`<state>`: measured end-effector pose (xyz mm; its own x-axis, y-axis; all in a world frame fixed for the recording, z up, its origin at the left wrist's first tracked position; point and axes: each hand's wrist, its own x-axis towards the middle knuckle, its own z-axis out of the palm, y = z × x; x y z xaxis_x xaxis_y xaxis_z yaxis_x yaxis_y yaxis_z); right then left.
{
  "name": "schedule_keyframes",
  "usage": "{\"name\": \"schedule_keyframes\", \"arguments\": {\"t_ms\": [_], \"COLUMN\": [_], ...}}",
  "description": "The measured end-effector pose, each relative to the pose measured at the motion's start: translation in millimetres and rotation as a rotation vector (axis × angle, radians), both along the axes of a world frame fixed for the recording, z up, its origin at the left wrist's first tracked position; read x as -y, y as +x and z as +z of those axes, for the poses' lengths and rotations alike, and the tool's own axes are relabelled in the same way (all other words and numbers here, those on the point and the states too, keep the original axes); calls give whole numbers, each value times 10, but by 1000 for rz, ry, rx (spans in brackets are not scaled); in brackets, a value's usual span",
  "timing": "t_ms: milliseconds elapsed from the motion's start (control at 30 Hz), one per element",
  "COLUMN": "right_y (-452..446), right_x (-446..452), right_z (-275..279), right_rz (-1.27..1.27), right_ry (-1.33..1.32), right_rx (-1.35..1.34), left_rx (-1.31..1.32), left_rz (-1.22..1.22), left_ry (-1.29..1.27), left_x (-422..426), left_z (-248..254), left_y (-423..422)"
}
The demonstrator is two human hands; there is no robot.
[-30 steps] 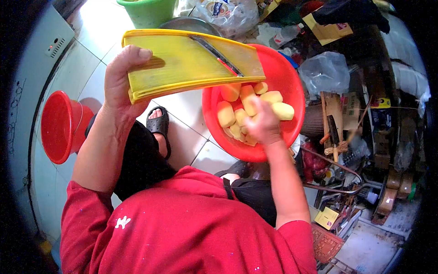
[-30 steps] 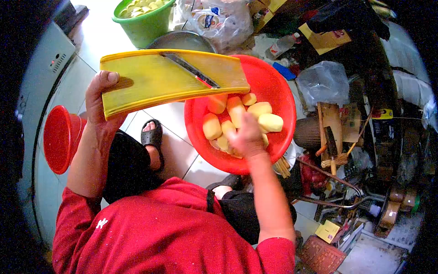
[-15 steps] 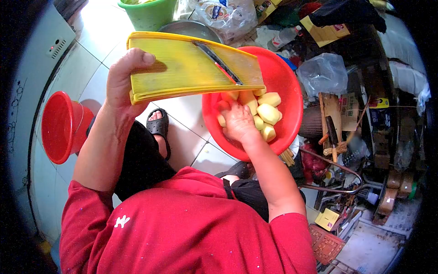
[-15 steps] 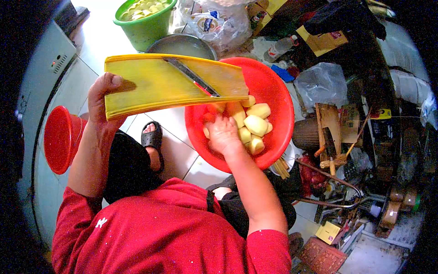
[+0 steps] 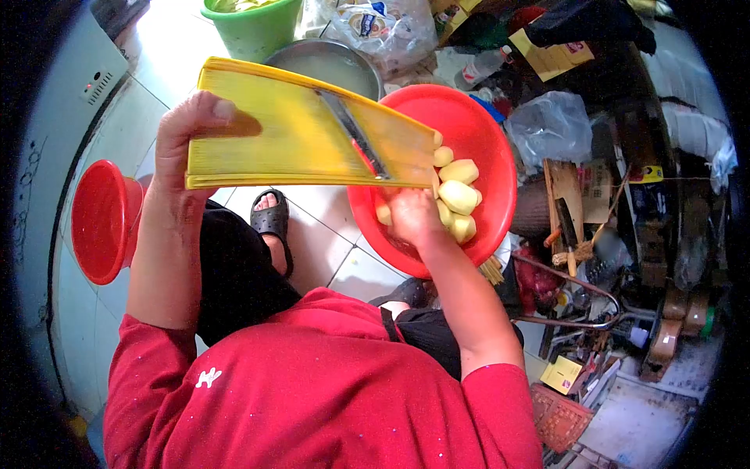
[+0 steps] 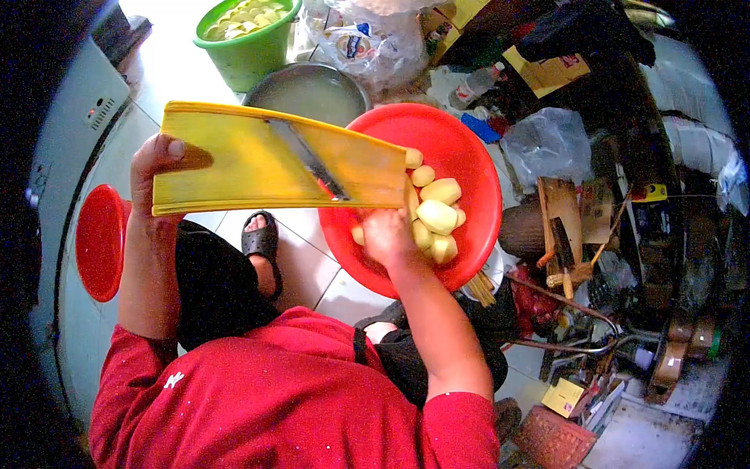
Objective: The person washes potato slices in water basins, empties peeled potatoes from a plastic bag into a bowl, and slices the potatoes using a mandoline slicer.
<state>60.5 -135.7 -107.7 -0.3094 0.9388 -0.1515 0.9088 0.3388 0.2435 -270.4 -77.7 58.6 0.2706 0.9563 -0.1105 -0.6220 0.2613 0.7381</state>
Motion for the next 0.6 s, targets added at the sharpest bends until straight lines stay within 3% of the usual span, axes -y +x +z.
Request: {"name": "schedule_keyframes", "arguments": {"t_ms": [67,100,267,333,433,600], "right_y": [23,119,481,517,516,563], "right_x": [43,199,471,592,693,796], "right_z": [488,552,771,736,769,697], "right_rz": [-86,23,-79,-143,-208,-353], "right_ry": [-326,-53,-74,51,74,84], "right_rx": [-107,-107,-201,-241,-356,-569], "left_rx": [-23,-38,-122,-188,-275,-309], "left_rz": [-37,-55,-46,-66,-194,-110], "left_ry": [21,22,30,33,76,39], "left_x": [-27,-53,-94,-77,-82,57], "left_z": [-34,-81,-121,-121,-170,-107], "left_y": [-99,-166,-226,-231,-291,-181]}}
